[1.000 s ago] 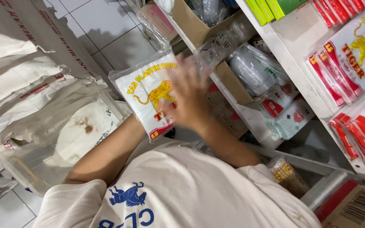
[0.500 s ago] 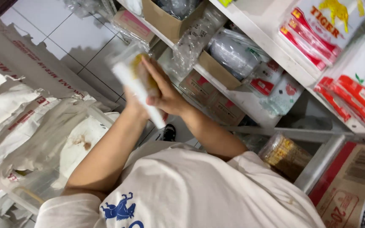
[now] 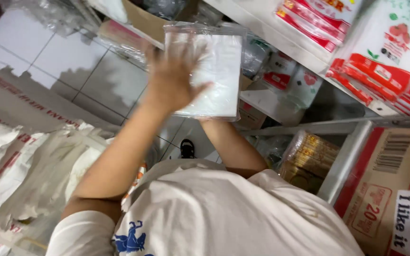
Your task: The person organizes packets of items on shelves, repeatedly taking stacks of small white packets from a container and placing them onto different shelves, and later doing the same with a packet featuring a yellow animal logo.
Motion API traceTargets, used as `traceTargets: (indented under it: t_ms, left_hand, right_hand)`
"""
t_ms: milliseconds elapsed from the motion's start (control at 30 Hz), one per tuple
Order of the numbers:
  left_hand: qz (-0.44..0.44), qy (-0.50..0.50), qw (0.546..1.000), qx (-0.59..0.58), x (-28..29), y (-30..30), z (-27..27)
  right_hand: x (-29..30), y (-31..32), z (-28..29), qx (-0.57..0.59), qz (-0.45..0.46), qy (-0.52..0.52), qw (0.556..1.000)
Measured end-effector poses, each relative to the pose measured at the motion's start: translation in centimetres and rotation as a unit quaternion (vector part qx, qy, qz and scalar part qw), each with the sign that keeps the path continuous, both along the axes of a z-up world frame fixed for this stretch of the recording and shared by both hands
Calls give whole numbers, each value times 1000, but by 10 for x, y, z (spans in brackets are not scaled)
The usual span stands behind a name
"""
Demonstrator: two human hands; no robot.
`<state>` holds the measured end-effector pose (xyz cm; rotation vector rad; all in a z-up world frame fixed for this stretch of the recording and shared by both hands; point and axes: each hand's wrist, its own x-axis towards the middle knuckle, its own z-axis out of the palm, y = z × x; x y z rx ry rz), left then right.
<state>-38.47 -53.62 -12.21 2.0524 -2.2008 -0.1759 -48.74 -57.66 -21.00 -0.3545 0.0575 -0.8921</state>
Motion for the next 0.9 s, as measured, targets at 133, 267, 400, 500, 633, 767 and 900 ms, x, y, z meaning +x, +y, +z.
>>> traceTargets:
  t_ms: [133, 267, 400, 500, 633, 767, 900]
  left_hand:
    - [70, 60, 991, -95, 31, 3, -4]
    - [-44, 55, 995, -66, -23, 8, -6]
    - [-172, 102, 974, -102, -62, 10, -7]
    - [-148, 60, 984, -76, -42, 3, -2]
    - [-170, 88, 980, -45, -47, 14, 11]
    - [-244, 192, 937, -161, -77, 28, 20]
    - [-216, 190, 932, -220, -67, 12, 25]
  right_hand:
    - [-27, 6, -3, 7, -7, 0, 1000]
    - [-32, 0, -4, 5, -4, -25, 1000]
    - [-33, 10, -7, 6, 21, -58, 998]
    - [-47, 5, -6, 4, 7, -66, 998]
    - [-72, 7, -17, 5, -36, -76, 996]
    - [-86, 13, -40, 8, -92, -93, 991]
    - [-103, 10, -45, -7, -170, -122, 978]
